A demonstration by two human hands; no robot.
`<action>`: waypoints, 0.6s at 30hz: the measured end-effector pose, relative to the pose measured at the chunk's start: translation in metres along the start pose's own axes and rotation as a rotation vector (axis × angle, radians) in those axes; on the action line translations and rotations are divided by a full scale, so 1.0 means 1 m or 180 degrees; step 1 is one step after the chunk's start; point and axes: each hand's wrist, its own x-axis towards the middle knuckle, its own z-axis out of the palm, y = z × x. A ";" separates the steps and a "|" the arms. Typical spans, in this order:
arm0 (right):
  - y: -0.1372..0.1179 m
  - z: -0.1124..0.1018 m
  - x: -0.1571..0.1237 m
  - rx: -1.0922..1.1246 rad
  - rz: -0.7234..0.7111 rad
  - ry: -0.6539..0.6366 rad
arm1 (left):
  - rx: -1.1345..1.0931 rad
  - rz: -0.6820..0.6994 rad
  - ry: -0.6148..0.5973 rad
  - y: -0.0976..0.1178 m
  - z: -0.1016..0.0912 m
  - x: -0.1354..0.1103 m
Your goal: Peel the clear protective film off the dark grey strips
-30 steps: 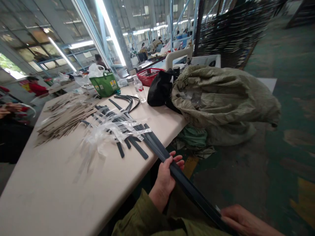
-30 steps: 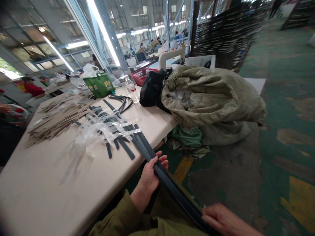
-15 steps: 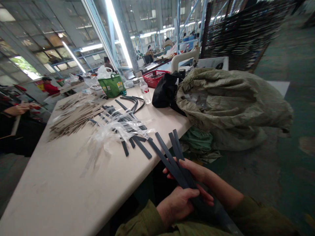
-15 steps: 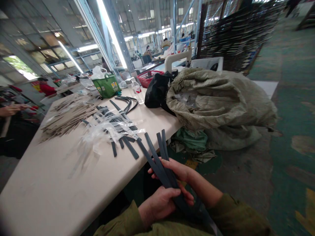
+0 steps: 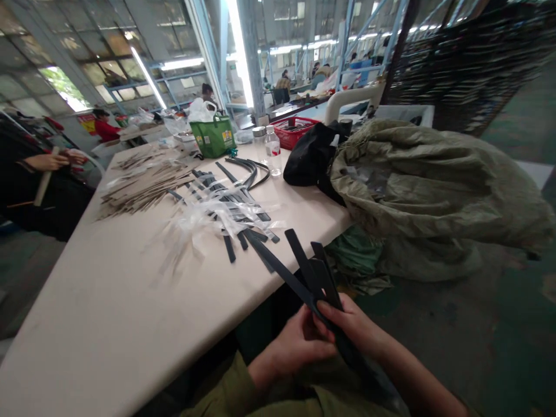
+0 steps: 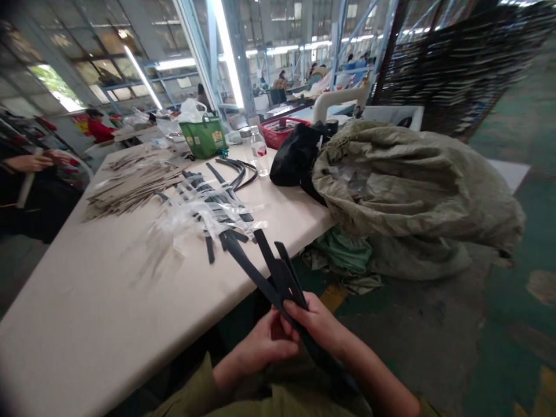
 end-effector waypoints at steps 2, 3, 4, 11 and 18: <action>0.004 -0.001 -0.012 -0.0367 0.0119 -0.0039 | 0.0230 0.0347 -0.0118 0.019 -0.008 -0.008; 0.007 0.000 -0.017 -0.0524 0.0198 -0.0062 | 0.0292 0.0508 -0.0024 0.028 -0.012 -0.012; 0.010 0.000 -0.021 -0.0658 0.0279 -0.0097 | 0.0329 0.0624 0.0173 0.035 -0.016 -0.015; 0.020 0.021 -0.016 -0.1122 0.0523 -0.0275 | 0.1197 0.0729 0.0909 0.036 -0.030 -0.033; 0.023 0.042 0.007 -0.1134 0.0250 -0.0157 | 0.2367 0.1055 0.0868 0.090 -0.027 -0.077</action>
